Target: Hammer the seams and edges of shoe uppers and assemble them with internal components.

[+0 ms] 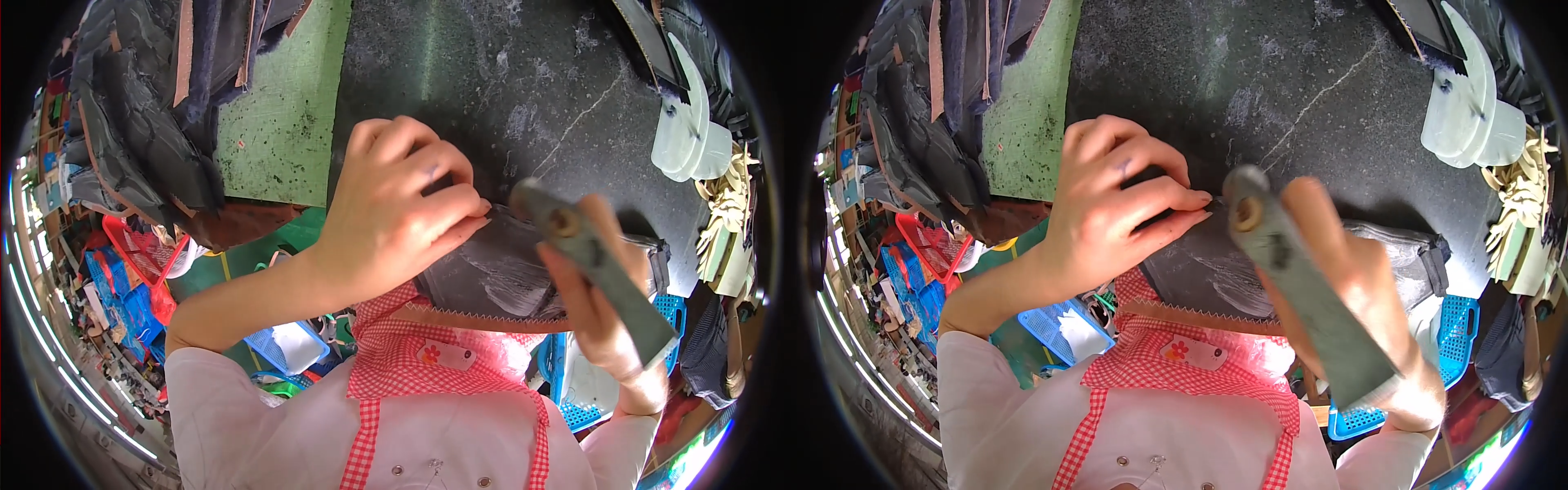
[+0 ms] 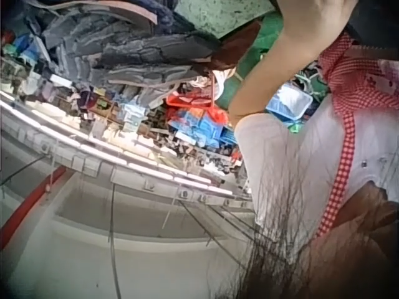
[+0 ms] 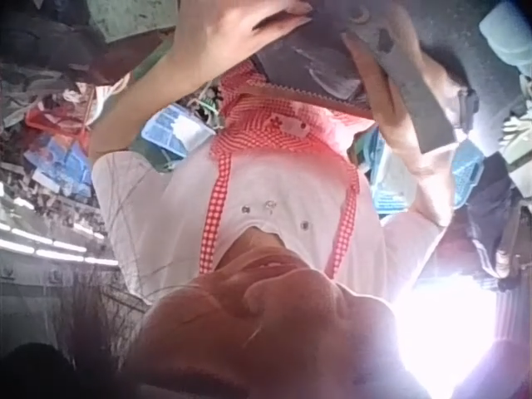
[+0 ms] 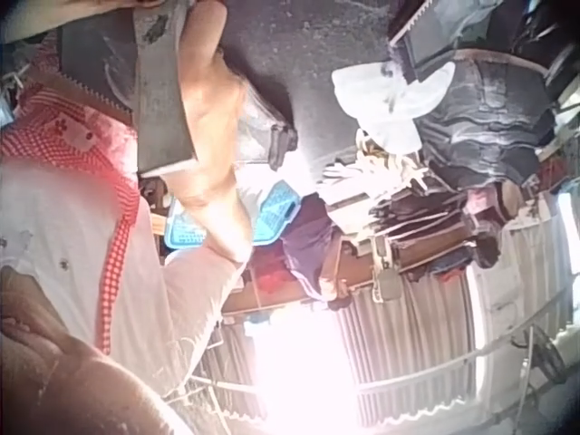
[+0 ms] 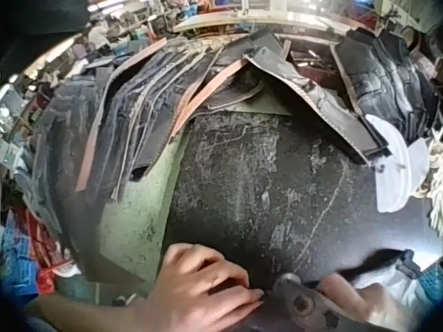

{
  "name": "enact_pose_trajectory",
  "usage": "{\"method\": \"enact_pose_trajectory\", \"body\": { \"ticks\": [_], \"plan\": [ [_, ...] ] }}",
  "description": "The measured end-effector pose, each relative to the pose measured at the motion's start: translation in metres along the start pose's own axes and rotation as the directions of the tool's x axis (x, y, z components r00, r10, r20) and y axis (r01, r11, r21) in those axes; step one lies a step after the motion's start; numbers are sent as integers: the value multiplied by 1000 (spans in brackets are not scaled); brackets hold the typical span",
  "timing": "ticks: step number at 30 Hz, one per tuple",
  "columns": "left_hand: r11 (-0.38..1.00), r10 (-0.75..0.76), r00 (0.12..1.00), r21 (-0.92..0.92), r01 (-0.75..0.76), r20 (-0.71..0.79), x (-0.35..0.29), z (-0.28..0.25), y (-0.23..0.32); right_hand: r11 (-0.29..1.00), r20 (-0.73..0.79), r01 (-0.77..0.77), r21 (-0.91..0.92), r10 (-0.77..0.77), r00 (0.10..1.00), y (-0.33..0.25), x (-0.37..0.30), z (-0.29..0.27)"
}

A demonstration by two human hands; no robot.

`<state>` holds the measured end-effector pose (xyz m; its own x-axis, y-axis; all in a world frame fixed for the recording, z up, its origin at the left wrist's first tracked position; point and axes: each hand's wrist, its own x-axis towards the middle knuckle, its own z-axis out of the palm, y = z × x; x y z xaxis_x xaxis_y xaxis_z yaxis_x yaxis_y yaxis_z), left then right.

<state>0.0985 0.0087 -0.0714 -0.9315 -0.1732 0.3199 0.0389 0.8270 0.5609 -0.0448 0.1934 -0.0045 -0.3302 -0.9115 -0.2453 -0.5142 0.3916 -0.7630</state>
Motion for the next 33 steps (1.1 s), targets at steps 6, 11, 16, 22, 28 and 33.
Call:
{"method": "enact_pose_trajectory", "body": {
  "ticks": [6,11,16,22,28,33],
  "plan": [
    [984,123,992,126,-123,6,-5,0,3,994,-13,-68,80,69,998,-12,8,-9],
    [993,-11,1000,120,13,-20,5,-11,-2,1000,155,-17,-7,18,988,-2,9,-6],
    [999,-31,999,-33,32,24,-8,-3,-6,996,2,82,-39,-82,997,-9,14,-12],
    [999,-19,999,-36,21,44,1,3,0,998,167,-40,52,31,985,-1,14,-15],
    [1000,26,998,-13,-26,52,2,-10,3,991,269,30,-128,5,963,-20,17,-16],
    [999,-38,994,-2,39,103,10,1,17,994,31,112,20,-112,993,5,26,-34]
  ]
}}
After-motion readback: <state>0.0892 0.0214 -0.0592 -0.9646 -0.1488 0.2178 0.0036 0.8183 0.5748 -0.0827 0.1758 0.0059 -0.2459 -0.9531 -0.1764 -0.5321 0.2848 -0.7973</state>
